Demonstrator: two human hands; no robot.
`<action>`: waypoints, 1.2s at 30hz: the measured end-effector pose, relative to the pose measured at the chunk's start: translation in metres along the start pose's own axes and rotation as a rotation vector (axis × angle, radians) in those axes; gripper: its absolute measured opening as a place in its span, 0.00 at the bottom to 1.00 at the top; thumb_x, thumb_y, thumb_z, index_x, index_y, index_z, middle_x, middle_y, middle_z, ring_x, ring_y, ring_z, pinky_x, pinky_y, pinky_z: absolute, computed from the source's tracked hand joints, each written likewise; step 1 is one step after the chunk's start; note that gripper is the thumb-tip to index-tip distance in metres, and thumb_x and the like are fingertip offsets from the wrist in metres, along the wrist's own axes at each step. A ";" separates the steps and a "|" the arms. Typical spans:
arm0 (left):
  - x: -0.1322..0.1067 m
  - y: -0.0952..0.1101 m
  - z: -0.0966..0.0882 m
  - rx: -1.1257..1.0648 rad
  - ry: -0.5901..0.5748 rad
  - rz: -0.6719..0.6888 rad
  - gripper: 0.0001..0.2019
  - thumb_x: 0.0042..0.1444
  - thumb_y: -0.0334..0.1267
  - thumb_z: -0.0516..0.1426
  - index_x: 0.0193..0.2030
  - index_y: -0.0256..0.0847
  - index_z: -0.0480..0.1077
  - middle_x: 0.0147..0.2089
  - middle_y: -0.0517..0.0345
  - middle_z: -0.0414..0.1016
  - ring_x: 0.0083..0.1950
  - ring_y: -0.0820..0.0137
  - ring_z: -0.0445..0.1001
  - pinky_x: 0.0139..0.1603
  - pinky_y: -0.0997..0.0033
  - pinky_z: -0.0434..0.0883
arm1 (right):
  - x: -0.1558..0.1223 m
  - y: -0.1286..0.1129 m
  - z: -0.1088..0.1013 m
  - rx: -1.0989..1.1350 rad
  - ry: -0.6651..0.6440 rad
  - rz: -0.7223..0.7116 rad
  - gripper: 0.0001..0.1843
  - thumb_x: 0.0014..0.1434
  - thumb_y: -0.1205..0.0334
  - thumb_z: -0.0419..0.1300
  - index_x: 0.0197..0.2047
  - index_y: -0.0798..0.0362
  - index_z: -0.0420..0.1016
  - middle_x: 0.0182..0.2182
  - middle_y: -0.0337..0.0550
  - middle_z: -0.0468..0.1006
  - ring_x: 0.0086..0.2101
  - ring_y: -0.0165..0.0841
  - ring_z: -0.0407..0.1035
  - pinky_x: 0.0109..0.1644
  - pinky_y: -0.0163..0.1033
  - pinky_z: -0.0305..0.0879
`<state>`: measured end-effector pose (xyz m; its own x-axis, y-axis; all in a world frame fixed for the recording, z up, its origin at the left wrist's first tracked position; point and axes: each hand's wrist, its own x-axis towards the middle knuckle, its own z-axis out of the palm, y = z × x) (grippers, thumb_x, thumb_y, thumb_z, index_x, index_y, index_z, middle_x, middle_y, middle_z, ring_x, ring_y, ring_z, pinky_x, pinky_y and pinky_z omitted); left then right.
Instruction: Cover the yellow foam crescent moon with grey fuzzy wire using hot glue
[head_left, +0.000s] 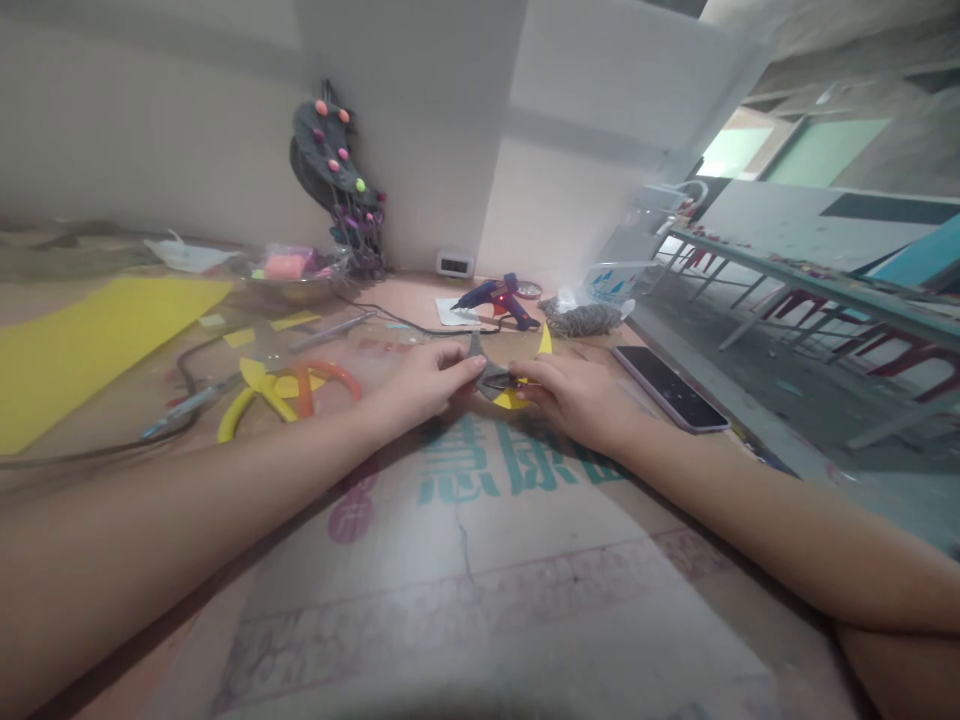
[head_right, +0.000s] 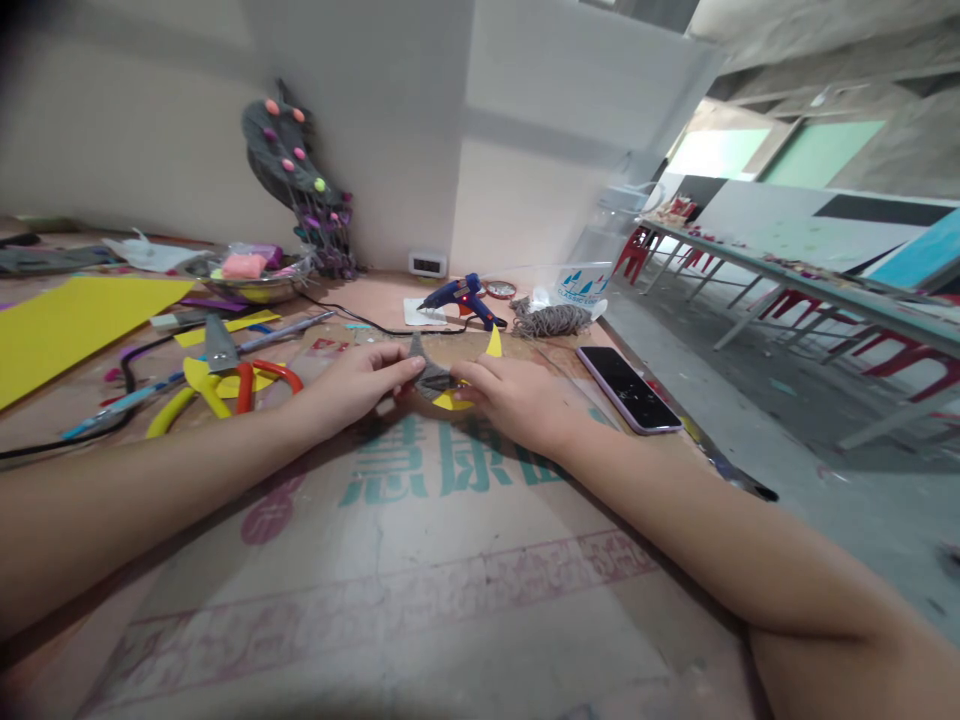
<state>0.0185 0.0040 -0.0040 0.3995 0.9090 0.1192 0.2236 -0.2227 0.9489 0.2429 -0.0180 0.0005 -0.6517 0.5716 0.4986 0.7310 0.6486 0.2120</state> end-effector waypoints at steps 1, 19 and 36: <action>0.000 0.000 0.000 -0.007 -0.002 -0.005 0.15 0.57 0.48 0.55 0.24 0.41 0.62 0.17 0.68 0.58 0.17 0.78 0.54 0.18 0.75 0.51 | 0.000 0.000 0.000 0.001 0.001 -0.002 0.13 0.67 0.61 0.52 0.48 0.54 0.74 0.36 0.48 0.80 0.33 0.36 0.73 0.34 0.37 0.61; 0.002 0.000 -0.001 0.034 0.105 0.079 0.12 0.59 0.44 0.54 0.28 0.40 0.66 0.22 0.64 0.65 0.24 0.74 0.62 0.24 0.74 0.57 | 0.000 -0.005 -0.007 0.058 0.068 -0.249 0.15 0.70 0.56 0.48 0.48 0.55 0.71 0.31 0.44 0.77 0.30 0.33 0.69 0.32 0.36 0.60; -0.001 0.001 -0.003 -0.035 0.171 0.115 0.14 0.62 0.44 0.51 0.27 0.41 0.61 0.22 0.66 0.61 0.20 0.77 0.55 0.22 0.75 0.54 | 0.004 0.000 0.000 0.332 0.071 0.211 0.18 0.66 0.53 0.52 0.31 0.55 0.72 0.25 0.43 0.75 0.27 0.32 0.66 0.32 0.36 0.59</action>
<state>0.0156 0.0036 -0.0021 0.2636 0.9253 0.2725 0.1529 -0.3190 0.9353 0.2400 -0.0157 0.0023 -0.4702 0.6806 0.5619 0.7345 0.6548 -0.1784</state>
